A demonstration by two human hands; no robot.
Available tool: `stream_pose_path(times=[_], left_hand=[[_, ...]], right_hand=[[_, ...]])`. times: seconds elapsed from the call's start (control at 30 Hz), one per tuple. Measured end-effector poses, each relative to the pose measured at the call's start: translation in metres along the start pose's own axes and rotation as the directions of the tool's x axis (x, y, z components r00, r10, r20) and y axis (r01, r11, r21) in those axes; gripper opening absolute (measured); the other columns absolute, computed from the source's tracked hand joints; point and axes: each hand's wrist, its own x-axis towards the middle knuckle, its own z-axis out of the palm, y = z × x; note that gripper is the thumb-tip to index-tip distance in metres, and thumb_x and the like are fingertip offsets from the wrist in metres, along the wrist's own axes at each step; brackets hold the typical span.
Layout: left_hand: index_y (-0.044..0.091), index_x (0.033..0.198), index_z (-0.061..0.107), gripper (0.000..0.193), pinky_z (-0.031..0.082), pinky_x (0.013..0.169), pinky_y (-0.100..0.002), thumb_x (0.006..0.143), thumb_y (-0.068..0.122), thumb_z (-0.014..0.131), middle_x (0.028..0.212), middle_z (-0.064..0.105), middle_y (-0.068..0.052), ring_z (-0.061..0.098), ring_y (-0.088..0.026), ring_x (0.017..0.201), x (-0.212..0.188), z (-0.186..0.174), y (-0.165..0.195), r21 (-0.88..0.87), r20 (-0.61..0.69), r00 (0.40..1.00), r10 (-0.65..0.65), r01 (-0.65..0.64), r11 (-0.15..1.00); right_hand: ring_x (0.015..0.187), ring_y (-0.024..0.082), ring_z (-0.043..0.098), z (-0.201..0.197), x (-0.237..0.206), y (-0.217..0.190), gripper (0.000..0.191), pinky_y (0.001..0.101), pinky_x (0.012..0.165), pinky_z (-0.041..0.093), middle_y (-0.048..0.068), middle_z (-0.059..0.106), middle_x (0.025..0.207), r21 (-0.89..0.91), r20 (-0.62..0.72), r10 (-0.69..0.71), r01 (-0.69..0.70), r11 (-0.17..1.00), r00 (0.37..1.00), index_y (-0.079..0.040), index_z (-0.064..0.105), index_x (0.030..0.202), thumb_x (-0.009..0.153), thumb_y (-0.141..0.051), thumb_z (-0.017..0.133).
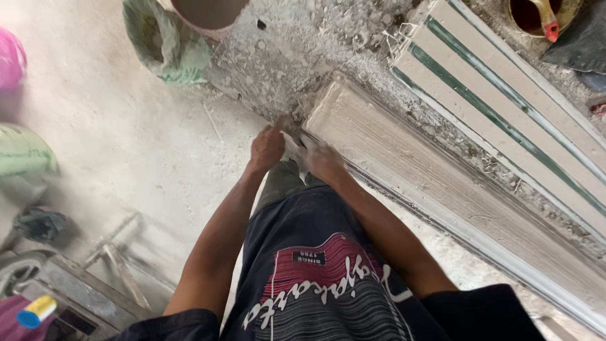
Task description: The person applies filler or putty onto long grooved wood moldings, spreading it by hand and with a small putty knife along the profiles. They press the molding steady with one hand while drawing the blade along the surface, working along the length of the boards on the workbench and on a lower rail.
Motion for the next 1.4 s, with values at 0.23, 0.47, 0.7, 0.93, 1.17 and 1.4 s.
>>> stream_pose_path(times=[0.23,0.47,0.7,0.93,1.17,1.4], left_hand=[[0.015,0.154,0.043,0.056,0.05,0.093,-0.057,0.098,0.017,0.052,0.121,0.063,-0.03,0.062,-0.049,0.11,-0.001,0.004,-0.011,-0.069,-0.167,0.986,-0.008,-0.003,0.998],[0.012,0.15,0.049,0.057,0.048,0.095,-0.058,0.094,0.014,0.057,0.126,0.059,-0.032,0.057,-0.052,0.115,-0.016,0.043,0.004,0.029,-0.168,0.972,0.162,-0.159,0.987],[0.013,0.143,0.054,0.062,0.051,0.094,-0.054,0.082,0.005,0.064,0.12,0.062,-0.027,0.059,-0.048,0.112,-0.012,0.021,0.007,-0.007,-0.138,0.971,0.194,-0.197,0.98],[0.013,0.137,0.06,0.048,0.05,0.095,-0.053,0.089,0.006,0.065,0.123,0.061,-0.024,0.059,-0.045,0.114,-0.016,0.018,0.017,0.09,-0.152,0.965,0.213,-0.201,0.975],[0.011,0.146,0.052,0.06,0.052,0.088,-0.054,0.087,0.006,0.066,0.124,0.054,-0.028,0.056,-0.048,0.111,-0.019,0.016,0.018,0.098,-0.082,0.952,0.294,-0.286,0.953],[0.015,0.128,0.06,0.037,0.055,0.081,-0.054,0.091,0.016,0.066,0.127,0.057,-0.019,0.062,-0.04,0.11,0.036,-0.009,0.0,0.346,0.15,0.833,0.533,-0.549,0.761]], right_hand=[[0.109,0.046,0.067,-0.004,-0.017,-0.003,0.058,0.0569,0.093,0.055,0.03,0.066,0.119,-0.054,0.122,0.109,-0.103,0.993,0.986,-0.015,0.041,0.155,0.108,-0.048,0.038],[0.104,0.047,0.068,0.008,-0.025,0.015,0.053,0.0551,0.089,0.055,0.031,0.066,0.116,0.054,-0.021,-0.003,0.004,0.999,1.0,-0.012,0.045,0.146,0.102,-0.041,0.047],[0.107,0.042,0.069,-0.003,0.014,-0.017,0.049,0.0531,0.093,0.056,0.027,0.068,0.119,0.037,0.069,0.01,-0.013,0.999,0.998,-0.012,0.047,0.151,0.105,-0.03,0.045],[0.107,0.033,0.069,0.02,-0.076,0.088,0.058,0.0453,0.089,0.058,0.027,0.063,0.134,-0.317,0.05,-0.101,0.112,0.942,0.994,0.004,0.04,0.156,0.103,-0.018,0.047],[0.124,0.027,0.056,0.008,-0.029,0.029,0.05,0.043,0.1,0.047,0.012,0.057,0.138,-0.29,0.199,0.148,-0.086,0.953,0.969,-0.01,0.041,0.146,0.098,-0.024,0.044],[0.084,0.024,0.069,0.025,0.009,-0.026,0.049,0.0394,0.059,0.058,0.014,0.07,0.105,-0.026,0.036,0.201,-0.2,0.979,0.979,0.0,0.048,0.147,0.101,-0.019,0.049]])
